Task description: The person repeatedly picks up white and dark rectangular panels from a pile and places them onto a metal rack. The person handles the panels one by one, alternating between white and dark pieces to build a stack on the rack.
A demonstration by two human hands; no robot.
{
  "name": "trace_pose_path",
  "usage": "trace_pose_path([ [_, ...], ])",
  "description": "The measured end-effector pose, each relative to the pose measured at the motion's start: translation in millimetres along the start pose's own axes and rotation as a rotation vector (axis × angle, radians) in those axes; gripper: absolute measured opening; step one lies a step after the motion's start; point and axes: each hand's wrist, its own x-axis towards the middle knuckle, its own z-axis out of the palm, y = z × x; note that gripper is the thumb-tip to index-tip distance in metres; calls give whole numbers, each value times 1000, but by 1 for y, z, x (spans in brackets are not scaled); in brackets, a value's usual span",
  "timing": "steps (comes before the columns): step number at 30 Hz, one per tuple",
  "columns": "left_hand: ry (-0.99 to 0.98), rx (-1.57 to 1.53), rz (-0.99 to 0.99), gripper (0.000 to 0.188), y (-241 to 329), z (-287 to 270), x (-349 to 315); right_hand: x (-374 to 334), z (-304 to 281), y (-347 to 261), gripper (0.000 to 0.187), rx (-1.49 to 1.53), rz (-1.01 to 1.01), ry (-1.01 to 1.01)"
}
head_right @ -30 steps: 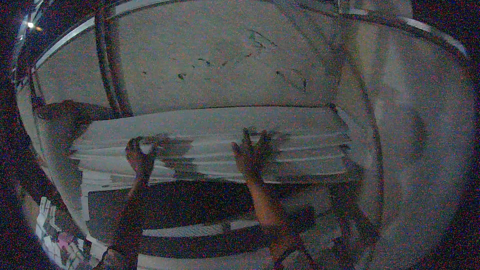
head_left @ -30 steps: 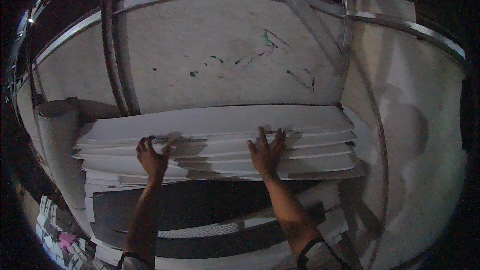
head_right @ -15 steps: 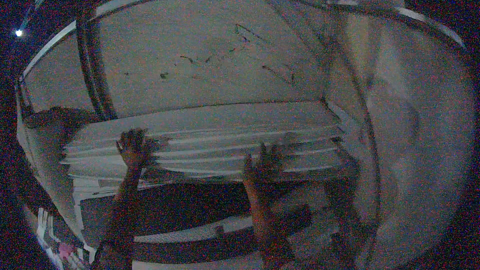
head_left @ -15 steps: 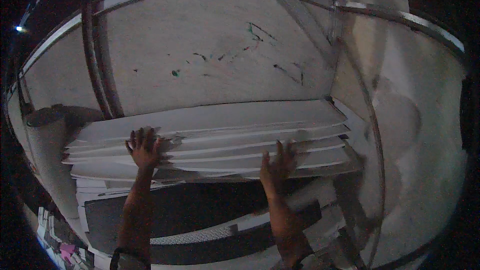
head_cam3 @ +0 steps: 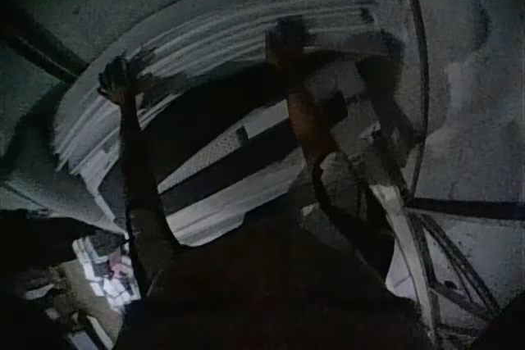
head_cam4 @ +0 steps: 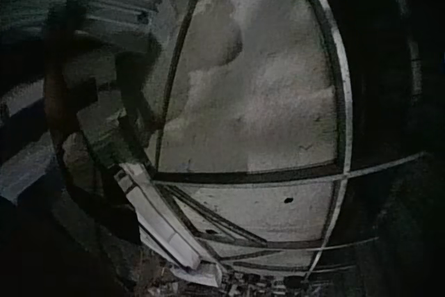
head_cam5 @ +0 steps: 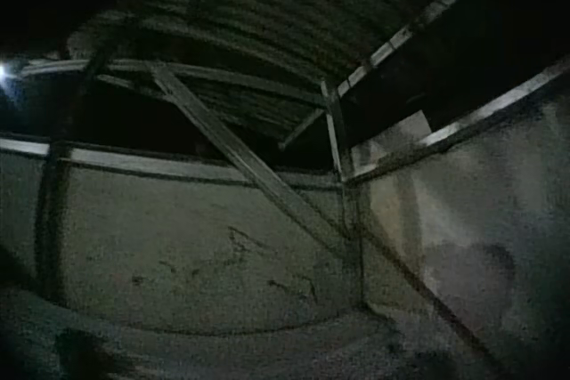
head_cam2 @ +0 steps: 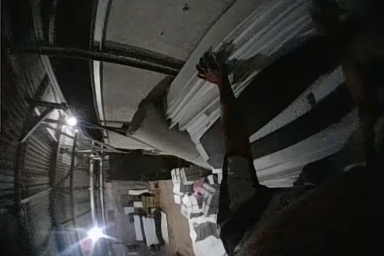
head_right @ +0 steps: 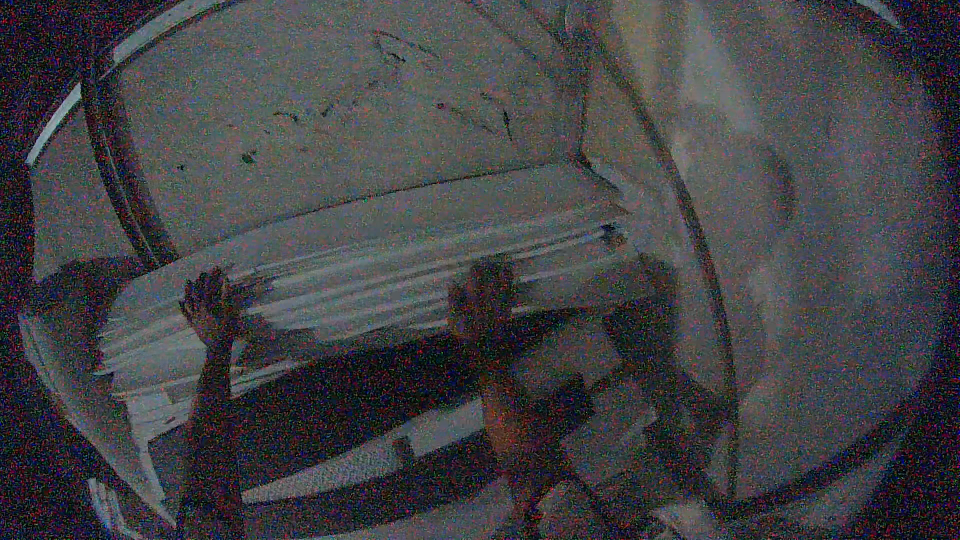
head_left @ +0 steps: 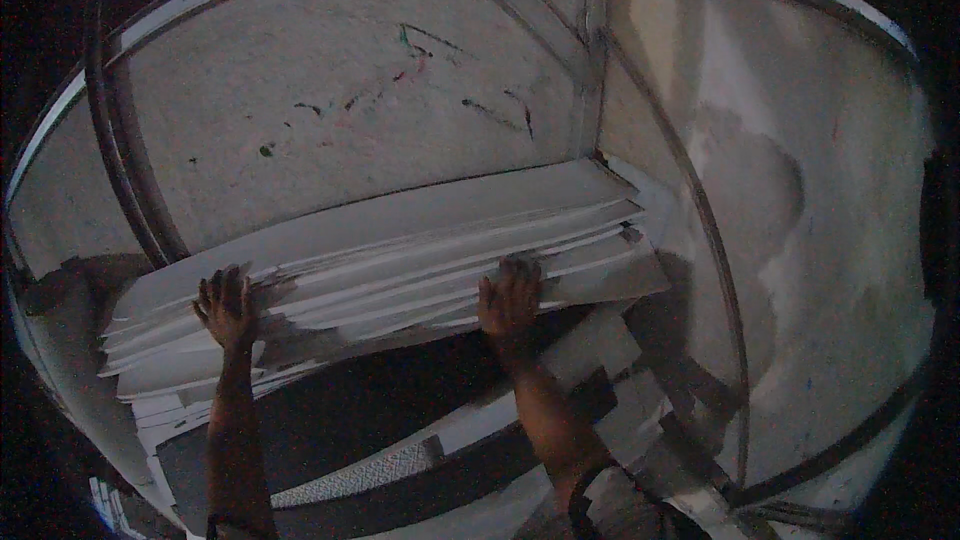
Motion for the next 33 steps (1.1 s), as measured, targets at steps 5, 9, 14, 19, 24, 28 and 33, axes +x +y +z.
trace_pose_path([
  [5, 70, 8, 34, 47, -13, 17, 0, 2, 7, -9, 65, -6, 156, -56],
  [9, -153, -24, -56, 47, 15, 0, -2, 3, 5, -4, 70, -152, 220, -258],
  [14, 75, 55, 94, 54, -26, 14, -5, -1, 13, -5, 66, 50, 223, -249],
  [19, -36, 42, 69, 69, 12, -7, -26, -23, 17, 47, 61, -105, 204, -161],
  [24, -47, 40, 203, 73, 14, -14, -43, -12, 16, 43, 60, -47, 124, -177],
  [28, 5, -7, 180, 74, 20, -15, -43, -13, 6, 45, 61, -59, 192, -222],
  [33, -116, -179, -10, 69, 77, -46, -82, -26, -50, 37, 63, -142, 271, -282],
])
